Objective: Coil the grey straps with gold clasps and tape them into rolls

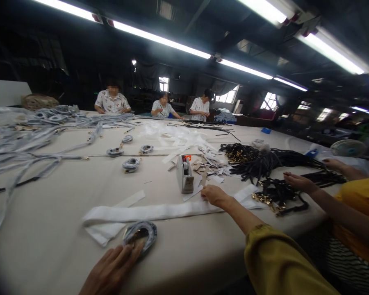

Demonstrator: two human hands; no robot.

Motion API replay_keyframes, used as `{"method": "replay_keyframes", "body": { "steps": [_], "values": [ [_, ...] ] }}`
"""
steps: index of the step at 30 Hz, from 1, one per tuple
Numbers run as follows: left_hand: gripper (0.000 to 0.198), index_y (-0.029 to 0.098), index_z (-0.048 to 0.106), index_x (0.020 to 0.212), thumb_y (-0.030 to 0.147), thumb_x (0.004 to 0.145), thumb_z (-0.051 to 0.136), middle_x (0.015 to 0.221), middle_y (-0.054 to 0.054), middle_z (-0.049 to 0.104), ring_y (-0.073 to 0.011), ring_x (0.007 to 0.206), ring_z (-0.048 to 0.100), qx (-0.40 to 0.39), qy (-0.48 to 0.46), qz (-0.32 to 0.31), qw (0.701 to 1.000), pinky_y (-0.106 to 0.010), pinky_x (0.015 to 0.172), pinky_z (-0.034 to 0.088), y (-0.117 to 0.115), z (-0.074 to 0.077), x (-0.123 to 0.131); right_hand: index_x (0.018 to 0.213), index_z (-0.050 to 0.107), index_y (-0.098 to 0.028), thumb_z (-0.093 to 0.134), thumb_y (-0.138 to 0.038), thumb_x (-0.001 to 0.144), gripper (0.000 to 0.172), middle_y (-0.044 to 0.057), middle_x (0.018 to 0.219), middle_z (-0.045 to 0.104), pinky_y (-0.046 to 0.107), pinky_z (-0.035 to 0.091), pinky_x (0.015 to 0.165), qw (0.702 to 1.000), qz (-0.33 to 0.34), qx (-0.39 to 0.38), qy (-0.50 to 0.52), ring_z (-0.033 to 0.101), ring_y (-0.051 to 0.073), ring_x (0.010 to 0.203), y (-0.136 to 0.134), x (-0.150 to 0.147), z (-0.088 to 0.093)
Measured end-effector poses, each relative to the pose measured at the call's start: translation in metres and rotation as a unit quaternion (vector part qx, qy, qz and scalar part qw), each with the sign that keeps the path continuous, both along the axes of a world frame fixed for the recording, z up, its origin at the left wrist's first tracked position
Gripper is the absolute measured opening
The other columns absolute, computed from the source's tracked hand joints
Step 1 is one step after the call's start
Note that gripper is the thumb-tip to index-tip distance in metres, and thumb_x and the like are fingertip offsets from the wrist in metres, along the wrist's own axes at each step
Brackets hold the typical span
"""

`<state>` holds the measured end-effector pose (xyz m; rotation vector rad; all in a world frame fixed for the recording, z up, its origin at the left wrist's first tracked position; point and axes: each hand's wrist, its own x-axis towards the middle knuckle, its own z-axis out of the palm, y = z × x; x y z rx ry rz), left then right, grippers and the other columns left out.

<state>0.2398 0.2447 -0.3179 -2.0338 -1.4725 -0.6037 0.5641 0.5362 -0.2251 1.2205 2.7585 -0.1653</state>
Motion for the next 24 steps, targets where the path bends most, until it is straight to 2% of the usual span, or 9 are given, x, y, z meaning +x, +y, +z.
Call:
{"method": "replay_keyframes", "body": {
  "steps": [3,5,8,10,12,15,19,21,24],
  "values": [
    [0.062,0.028,0.057,0.127,-0.005,0.078,0.037,0.112,0.0,0.072,-0.0184,0.098,0.065,-0.01,0.014,0.016,1.0,-0.029,0.086,0.05,0.001,0.005,0.005,0.082,0.068,-0.014,0.067,-0.009,0.075,0.009,0.008,0.095,0.069,0.036,0.046,0.088,0.999,0.0,-0.025,-0.03,0.061,0.021,0.093,0.007,-0.006,0.007],
    [0.061,0.027,0.059,0.124,-0.006,0.077,0.037,0.116,-0.001,0.07,-0.0184,0.101,0.065,-0.014,0.021,0.027,0.999,-0.029,0.087,0.051,0.002,0.007,0.008,0.075,0.065,-0.014,0.07,-0.011,0.073,0.006,0.003,0.083,0.067,0.036,0.047,0.081,0.998,-0.019,-0.043,-0.036,0.06,0.018,0.082,0.01,-0.009,0.011],
    [0.054,0.025,0.062,0.117,-0.004,0.079,0.037,0.108,-0.002,0.071,-0.0176,0.096,0.066,-0.01,0.018,0.02,1.0,-0.026,0.085,0.052,0.004,0.007,0.009,0.065,0.06,-0.015,0.071,-0.012,0.07,0.012,-0.002,0.065,0.06,0.03,0.046,0.069,0.996,-0.063,-0.063,-0.01,0.056,0.014,0.065,0.01,-0.007,0.017],
    [0.049,0.023,0.063,0.115,-0.002,0.081,0.037,0.103,-0.003,0.071,-0.0173,0.091,0.066,-0.005,0.006,0.005,1.0,-0.025,0.083,0.053,0.006,0.006,0.007,0.063,0.057,-0.016,0.068,-0.01,0.067,0.013,-0.001,0.063,0.06,0.028,0.044,0.065,0.993,-0.099,-0.053,0.038,0.055,0.014,0.065,0.005,0.0,0.02],
    [0.044,0.021,0.062,0.113,0.0,0.083,0.037,0.1,-0.004,0.071,-0.0174,0.087,0.067,0.001,-0.002,-0.025,1.0,-0.026,0.08,0.054,0.009,0.006,0.005,0.064,0.053,-0.018,0.063,-0.01,0.067,0.013,0.003,0.07,0.064,0.028,0.044,0.067,0.985,-0.135,-0.029,0.104,0.059,0.017,0.073,-0.005,0.012,0.022],
    [0.036,0.019,0.062,0.108,0.003,0.088,0.037,0.1,-0.005,0.07,-0.0179,0.084,0.066,0.008,-0.015,-0.063,0.998,-0.027,0.077,0.056,0.013,0.006,0.005,0.069,0.048,-0.02,0.055,-0.02,0.075,0.009,0.007,0.083,0.068,0.028,0.046,0.068,0.964,-0.175,-0.03,0.199,0.064,0.018,0.079,-0.031,0.027,0.026],
    [0.034,0.017,0.062,0.101,0.003,0.09,0.034,0.093,-0.007,0.068,-0.0201,0.078,0.065,-0.033,-0.064,-0.042,0.997,-0.031,0.072,0.056,0.012,0.012,0.012,0.076,0.051,-0.02,0.057,-0.043,0.081,0.025,0.0,0.068,0.06,0.028,0.048,0.06,0.929,-0.171,-0.126,0.302,0.059,0.015,0.062,-0.081,0.018,0.026],
    [0.032,0.016,0.062,0.097,0.004,0.091,0.033,0.087,-0.007,0.067,-0.0208,0.075,0.063,-0.071,-0.101,-0.032,0.992,-0.033,0.07,0.056,0.012,0.017,0.015,0.084,0.056,-0.018,0.065,-0.048,0.078,0.032,-0.002,0.067,0.058,0.028,0.047,0.058,0.887,-0.161,-0.213,0.376,0.056,0.013,0.059,-0.111,0.002,0.023],
    [0.027,0.017,0.061,0.096,0.01,0.094,0.035,0.089,-0.007,0.065,-0.0211,0.081,0.062,-0.123,-0.222,-0.037,0.966,-0.035,0.076,0.053,0.011,0.027,0.014,0.114,0.055,-0.018,0.068,-0.046,0.079,0.046,-0.002,0.073,0.062,0.026,0.046,0.054,0.82,-0.154,-0.331,0.441,0.059,0.013,0.058,-0.154,-0.028,0.013]
  ]
}}
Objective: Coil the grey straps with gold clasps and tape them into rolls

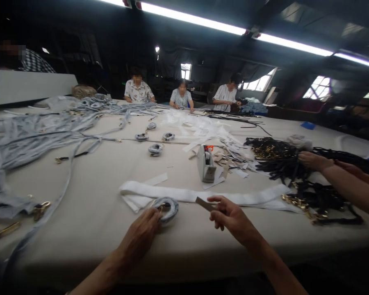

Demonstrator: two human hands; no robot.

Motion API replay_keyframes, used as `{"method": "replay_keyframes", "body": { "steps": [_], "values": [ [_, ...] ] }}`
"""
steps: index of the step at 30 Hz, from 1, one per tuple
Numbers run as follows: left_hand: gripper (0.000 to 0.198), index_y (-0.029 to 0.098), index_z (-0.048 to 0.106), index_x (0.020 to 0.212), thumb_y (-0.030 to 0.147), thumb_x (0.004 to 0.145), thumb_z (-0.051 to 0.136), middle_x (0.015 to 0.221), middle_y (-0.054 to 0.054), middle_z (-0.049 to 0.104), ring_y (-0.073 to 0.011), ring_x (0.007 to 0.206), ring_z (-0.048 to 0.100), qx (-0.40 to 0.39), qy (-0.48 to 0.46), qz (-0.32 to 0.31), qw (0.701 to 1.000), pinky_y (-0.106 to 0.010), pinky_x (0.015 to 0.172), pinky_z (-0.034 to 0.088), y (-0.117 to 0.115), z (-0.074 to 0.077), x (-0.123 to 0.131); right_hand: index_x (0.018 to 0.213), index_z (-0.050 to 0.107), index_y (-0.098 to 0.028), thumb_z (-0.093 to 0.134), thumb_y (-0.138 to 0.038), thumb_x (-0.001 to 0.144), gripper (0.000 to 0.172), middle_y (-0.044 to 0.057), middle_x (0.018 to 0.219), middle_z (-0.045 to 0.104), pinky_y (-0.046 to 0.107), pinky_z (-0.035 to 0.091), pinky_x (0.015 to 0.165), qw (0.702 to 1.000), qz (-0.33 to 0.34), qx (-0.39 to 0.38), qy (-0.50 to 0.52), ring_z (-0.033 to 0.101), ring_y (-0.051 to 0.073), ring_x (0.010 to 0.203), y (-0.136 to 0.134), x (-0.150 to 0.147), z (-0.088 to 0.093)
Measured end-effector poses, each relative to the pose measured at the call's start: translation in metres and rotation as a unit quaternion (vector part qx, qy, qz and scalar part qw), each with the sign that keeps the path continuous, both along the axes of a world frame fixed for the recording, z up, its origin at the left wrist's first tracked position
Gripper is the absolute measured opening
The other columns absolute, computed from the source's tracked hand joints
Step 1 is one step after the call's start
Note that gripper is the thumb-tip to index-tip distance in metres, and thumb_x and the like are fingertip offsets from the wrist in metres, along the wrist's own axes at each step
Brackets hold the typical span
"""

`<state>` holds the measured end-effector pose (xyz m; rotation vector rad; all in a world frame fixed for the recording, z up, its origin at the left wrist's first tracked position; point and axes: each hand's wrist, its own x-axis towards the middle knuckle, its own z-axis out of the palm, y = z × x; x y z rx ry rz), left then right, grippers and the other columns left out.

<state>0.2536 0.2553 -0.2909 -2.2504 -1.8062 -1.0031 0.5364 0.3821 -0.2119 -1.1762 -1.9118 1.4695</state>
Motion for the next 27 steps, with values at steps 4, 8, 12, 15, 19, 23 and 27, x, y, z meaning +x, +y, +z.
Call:
{"method": "replay_keyframes", "body": {
  "steps": [4,8,12,15,19,23,27],
  "values": [
    [0.022,0.019,0.06,0.09,0.029,0.097,0.042,0.089,-0.005,0.06,-0.0186,0.083,0.058,-0.092,-0.263,0.04,0.96,-0.03,0.076,0.048,-0.005,0.022,-0.011,0.105,0.057,-0.016,0.066,-0.05,0.08,0.043,0.001,0.072,0.066,0.022,0.043,0.046,0.994,0.04,-0.098,0.024,0.062,0.013,0.055,-0.04,-0.043,-0.021],
    [0.034,0.017,0.061,0.09,0.048,0.094,0.046,0.068,0.001,0.051,-0.0126,0.062,0.045,-0.179,-0.485,0.045,0.855,-0.025,0.059,0.037,-0.014,0.032,-0.015,0.087,0.059,-0.016,0.055,-0.055,0.085,0.04,0.001,0.068,0.067,0.018,0.032,0.035,0.993,0.054,-0.105,0.017,0.048,0.006,0.038,-0.055,-0.089,-0.032],
    [0.039,0.016,0.06,0.097,0.054,0.086,0.058,0.065,0.003,0.052,-0.0093,0.056,0.041,-0.183,-0.592,0.019,0.785,-0.022,0.053,0.031,-0.018,0.024,-0.01,0.099,0.063,-0.017,0.051,-0.055,0.09,0.04,-0.003,0.055,0.061,0.017,0.028,0.034,0.997,0.052,-0.058,0.027,0.036,0.005,0.035,-0.062,-0.127,-0.028],
    [0.047,0.018,0.052,0.103,0.055,0.079,0.067,0.073,0.001,0.058,-0.0099,0.058,0.049,-0.151,-0.646,0.009,0.748,-0.022,0.052,0.033,-0.017,0.019,-0.006,0.1,0.063,-0.018,0.052,-0.054,0.091,0.038,-0.004,0.055,0.058,0.016,0.027,0.035,0.993,0.055,-0.05,0.096,0.036,0.004,0.037,-0.067,-0.144,-0.022],
    [0.05,0.018,0.051,0.115,0.053,0.082,0.065,0.079,0.001,0.058,-0.0104,0.06,0.051,-0.174,-0.645,-0.02,0.744,-0.023,0.054,0.037,-0.017,0.026,-0.01,0.097,0.061,-0.016,0.052,-0.055,0.09,0.041,-0.003,0.061,0.061,0.016,0.027,0.036,0.975,0.111,-0.113,0.155,0.038,0.003,0.038,-0.066,-0.148,-0.024],
    [0.025,0.019,0.065,0.092,0.043,0.088,0.06,0.083,-0.001,0.063,-0.015,0.076,0.057,-0.164,-0.497,0.009,0.852,-0.026,0.07,0.044,-0.019,0.04,-0.012,0.101,0.058,-0.016,0.057,-0.06,0.085,0.047,0.0,0.065,0.065,0.018,0.033,0.035,0.981,0.086,-0.139,0.104,0.049,0.008,0.036,-0.065,-0.14,-0.034],
    [0.011,0.022,0.066,0.093,0.029,0.09,0.058,0.093,-0.002,0.066,-0.0183,0.089,0.061,-0.106,-0.355,0.035,0.928,-0.03,0.082,0.045,-0.015,0.038,-0.007,0.097,0.048,-0.021,0.063,-0.058,0.08,0.044,0.001,0.07,0.068,0.026,0.049,0.046,0.993,-0.035,-0.084,0.077,0.062,0.016,0.048,-0.076,-0.127,-0.05]
  ]
}}
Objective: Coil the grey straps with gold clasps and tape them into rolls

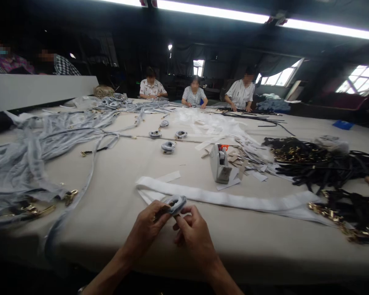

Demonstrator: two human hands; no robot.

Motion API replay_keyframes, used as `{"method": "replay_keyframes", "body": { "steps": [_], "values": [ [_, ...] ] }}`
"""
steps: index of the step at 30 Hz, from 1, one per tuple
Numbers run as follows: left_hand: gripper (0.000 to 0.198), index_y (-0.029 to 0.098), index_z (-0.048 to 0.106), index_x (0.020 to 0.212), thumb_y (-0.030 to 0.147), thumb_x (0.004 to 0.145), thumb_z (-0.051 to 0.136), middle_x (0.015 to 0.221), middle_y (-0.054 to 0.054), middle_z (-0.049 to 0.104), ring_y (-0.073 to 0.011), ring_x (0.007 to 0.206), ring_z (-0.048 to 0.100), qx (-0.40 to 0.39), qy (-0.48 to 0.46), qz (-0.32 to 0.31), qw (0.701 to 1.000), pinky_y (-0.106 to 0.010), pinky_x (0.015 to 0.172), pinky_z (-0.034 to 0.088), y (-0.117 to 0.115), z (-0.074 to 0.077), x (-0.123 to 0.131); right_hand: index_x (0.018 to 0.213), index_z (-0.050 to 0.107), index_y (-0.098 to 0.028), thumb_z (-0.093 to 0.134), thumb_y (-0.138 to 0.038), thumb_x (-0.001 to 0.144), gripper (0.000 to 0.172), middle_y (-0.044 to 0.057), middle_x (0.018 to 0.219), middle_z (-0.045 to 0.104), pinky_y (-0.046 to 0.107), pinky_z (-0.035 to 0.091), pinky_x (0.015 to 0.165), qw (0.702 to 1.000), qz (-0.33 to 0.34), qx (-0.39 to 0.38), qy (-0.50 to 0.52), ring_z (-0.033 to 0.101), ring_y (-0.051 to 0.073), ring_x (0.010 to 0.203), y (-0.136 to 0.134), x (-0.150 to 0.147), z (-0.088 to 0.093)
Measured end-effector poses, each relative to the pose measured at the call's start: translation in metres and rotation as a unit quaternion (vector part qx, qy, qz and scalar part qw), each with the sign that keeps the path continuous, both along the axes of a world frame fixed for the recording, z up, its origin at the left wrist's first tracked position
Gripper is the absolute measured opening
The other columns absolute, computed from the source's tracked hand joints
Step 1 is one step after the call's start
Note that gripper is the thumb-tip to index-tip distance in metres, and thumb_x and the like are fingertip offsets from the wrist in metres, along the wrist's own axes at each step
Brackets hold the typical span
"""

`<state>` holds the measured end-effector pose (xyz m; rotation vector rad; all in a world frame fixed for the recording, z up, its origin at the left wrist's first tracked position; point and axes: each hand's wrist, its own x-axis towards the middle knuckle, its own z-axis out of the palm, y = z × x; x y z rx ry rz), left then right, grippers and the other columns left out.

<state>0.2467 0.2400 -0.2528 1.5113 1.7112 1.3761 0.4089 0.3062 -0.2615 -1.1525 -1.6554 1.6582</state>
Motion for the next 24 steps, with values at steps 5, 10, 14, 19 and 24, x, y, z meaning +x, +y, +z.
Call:
{"method": "replay_keyframes", "body": {
  "steps": [5,10,14,19,24],
  "values": [
    [0.016,0.021,0.065,0.095,0.01,0.084,0.061,0.097,-0.004,0.065,-0.0208,0.096,0.06,0.009,0.085,-0.013,0.996,-0.033,0.088,0.047,0.009,-0.014,0.005,0.096,0.057,-0.022,0.061,-0.035,0.086,0.017,0.004,0.092,0.07,0.032,0.056,0.08,0.981,0.079,0.169,-0.059,0.069,0.021,0.085,-0.009,0.019,-0.006],
    [0.019,0.021,0.065,0.095,0.007,0.082,0.062,0.097,-0.004,0.065,-0.0205,0.096,0.059,0.012,0.108,-0.028,0.994,-0.034,0.088,0.048,0.011,-0.022,0.006,0.118,0.056,-0.025,0.063,-0.009,0.076,0.046,0.003,0.114,0.069,0.03,0.051,0.093,0.928,0.204,0.281,-0.135,0.066,0.02,0.102,0.002,0.028,0.005],
    [0.015,0.021,0.066,0.093,0.011,0.085,0.059,0.093,-0.005,0.064,-0.0214,0.091,0.059,0.007,0.145,-0.049,0.988,-0.035,0.083,0.049,0.01,-0.03,0.01,0.099,0.067,-0.025,0.052,-0.017,0.092,0.019,0.003,0.093,0.07,0.03,0.052,0.081,0.877,0.202,0.404,-0.162,0.067,0.018,0.087,0.015,0.023,0.01],
    [0.019,0.023,0.064,0.097,0.012,0.085,0.053,0.093,-0.006,0.064,-0.023,0.09,0.059,0.006,0.153,-0.063,0.986,-0.036,0.082,0.047,0.009,-0.035,0.013,0.086,0.068,-0.022,0.058,-0.018,0.089,0.011,0.007,0.101,0.065,0.033,0.052,0.086,0.869,0.168,0.453,-0.103,0.062,0.021,0.096,0.029,0.008,0.012],
    [0.021,0.022,0.055,0.096,0.009,0.079,0.052,0.092,-0.005,0.061,-0.0218,0.086,0.057,-0.017,0.109,-0.033,0.993,-0.034,0.08,0.046,0.005,-0.031,0.01,0.082,0.065,-0.023,0.059,-0.016,0.086,0.01,0.003,0.085,0.068,0.034,0.05,0.079,0.895,0.168,0.395,-0.122,0.062,0.02,0.085,0.036,0.005,0.006]
  ]
}}
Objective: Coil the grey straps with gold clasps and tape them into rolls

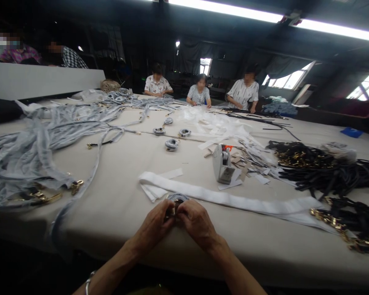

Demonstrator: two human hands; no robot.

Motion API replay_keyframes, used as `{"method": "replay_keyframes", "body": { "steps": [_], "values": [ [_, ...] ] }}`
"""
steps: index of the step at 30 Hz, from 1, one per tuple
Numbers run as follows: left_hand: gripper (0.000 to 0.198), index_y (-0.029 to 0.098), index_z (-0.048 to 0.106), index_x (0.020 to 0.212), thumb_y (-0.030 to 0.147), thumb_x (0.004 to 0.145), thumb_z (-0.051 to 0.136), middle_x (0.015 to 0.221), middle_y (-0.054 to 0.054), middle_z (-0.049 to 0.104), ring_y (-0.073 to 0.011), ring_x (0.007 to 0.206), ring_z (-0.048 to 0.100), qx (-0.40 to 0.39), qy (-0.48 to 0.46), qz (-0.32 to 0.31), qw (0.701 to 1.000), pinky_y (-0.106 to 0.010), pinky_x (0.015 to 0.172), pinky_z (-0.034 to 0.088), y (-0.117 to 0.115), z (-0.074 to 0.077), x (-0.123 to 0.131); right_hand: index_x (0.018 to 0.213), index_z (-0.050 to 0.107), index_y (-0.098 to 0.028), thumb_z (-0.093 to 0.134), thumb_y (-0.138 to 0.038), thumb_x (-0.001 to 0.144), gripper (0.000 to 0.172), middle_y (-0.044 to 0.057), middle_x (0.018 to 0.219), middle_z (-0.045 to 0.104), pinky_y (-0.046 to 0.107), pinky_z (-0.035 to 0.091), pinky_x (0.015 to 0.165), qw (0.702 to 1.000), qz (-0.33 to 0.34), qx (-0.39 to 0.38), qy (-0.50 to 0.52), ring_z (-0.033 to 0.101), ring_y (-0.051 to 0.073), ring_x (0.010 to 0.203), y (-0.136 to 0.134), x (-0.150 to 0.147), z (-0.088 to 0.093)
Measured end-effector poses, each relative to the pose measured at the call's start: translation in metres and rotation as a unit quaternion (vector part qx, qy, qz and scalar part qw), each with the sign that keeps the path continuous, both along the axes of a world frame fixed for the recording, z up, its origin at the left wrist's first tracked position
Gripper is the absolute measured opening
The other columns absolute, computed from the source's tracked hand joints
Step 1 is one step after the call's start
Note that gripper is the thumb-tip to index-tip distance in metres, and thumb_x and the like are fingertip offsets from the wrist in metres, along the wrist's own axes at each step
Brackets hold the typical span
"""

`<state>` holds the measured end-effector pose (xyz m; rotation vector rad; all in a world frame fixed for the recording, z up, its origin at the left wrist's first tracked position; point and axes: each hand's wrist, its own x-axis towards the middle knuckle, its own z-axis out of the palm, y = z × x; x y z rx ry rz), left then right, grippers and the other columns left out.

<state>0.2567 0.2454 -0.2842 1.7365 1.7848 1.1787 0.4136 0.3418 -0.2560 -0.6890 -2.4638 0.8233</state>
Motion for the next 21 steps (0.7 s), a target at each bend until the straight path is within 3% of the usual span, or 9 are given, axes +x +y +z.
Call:
{"method": "replay_keyframes", "body": {
  "steps": [6,9,13,15,17,21],
  "values": [
    [0.026,0.023,0.055,0.102,0.016,0.077,0.06,0.099,-0.005,0.062,-0.0231,0.092,0.058,-0.017,-0.038,-0.036,0.998,-0.035,0.083,0.045,-0.001,0.009,-0.003,0.079,0.06,-0.021,0.054,-0.014,0.083,0.01,0.002,0.08,0.065,0.032,0.046,0.075,0.999,-0.036,-0.031,0.004,0.06,0.019,0.079,0.002,-0.003,-0.003],
    [0.025,0.024,0.057,0.105,0.02,0.08,0.06,0.102,-0.006,0.065,-0.0253,0.096,0.06,-0.022,-0.03,-0.018,0.999,-0.038,0.086,0.045,0.004,0.008,0.0,0.082,0.057,-0.021,0.058,-0.017,0.081,0.005,0.001,0.079,0.064,0.031,0.046,0.072,0.996,-0.072,-0.059,0.016,0.059,0.018,0.075,0.002,-0.007,0.003],
    [0.028,0.024,0.057,0.108,0.019,0.081,0.058,0.1,-0.006,0.067,-0.0254,0.095,0.062,-0.033,-0.041,0.001,0.999,-0.037,0.085,0.045,0.008,0.005,0.003,0.104,0.059,-0.022,0.061,-0.02,0.081,0.023,-0.003,0.075,0.064,0.03,0.048,0.071,0.986,-0.074,-0.151,0.013,0.061,0.017,0.071,0.003,-0.009,0.012],
    [0.027,0.023,0.056,0.106,0.019,0.079,0.059,0.098,-0.005,0.067,-0.0242,0.092,0.062,-0.037,-0.066,0.012,0.997,-0.035,0.083,0.045,0.009,0.007,0.001,0.094,0.065,-0.022,0.061,-0.02,0.082,0.013,-0.001,0.075,0.067,0.03,0.048,0.072,0.986,-0.06,-0.158,0.006,0.062,0.017,0.072,0.004,-0.01,0.015],
    [0.024,0.022,0.057,0.101,0.019,0.078,0.059,0.097,-0.004,0.067,-0.023,0.091,0.062,-0.042,-0.095,0.015,0.994,-0.033,0.082,0.045,0.01,0.012,-0.003,0.082,0.067,-0.021,0.06,-0.018,0.083,0.009,0.002,0.081,0.07,0.032,0.048,0.075,0.994,-0.043,-0.095,0.01,0.063,0.019,0.078,0.006,-0.012,0.018],
    [0.012,0.02,0.062,0.092,0.021,0.08,0.058,0.091,-0.002,0.067,-0.0212,0.088,0.06,-0.046,-0.154,-0.029,0.987,-0.031,0.08,0.043,0.014,0.027,-0.011,0.085,0.067,-0.021,0.048,-0.017,0.093,0.021,0.005,0.077,0.067,0.034,0.046,0.074,0.992,0.04,0.121,0.017,0.056,0.02,0.076,0.008,-0.013,0.029]
  ]
}}
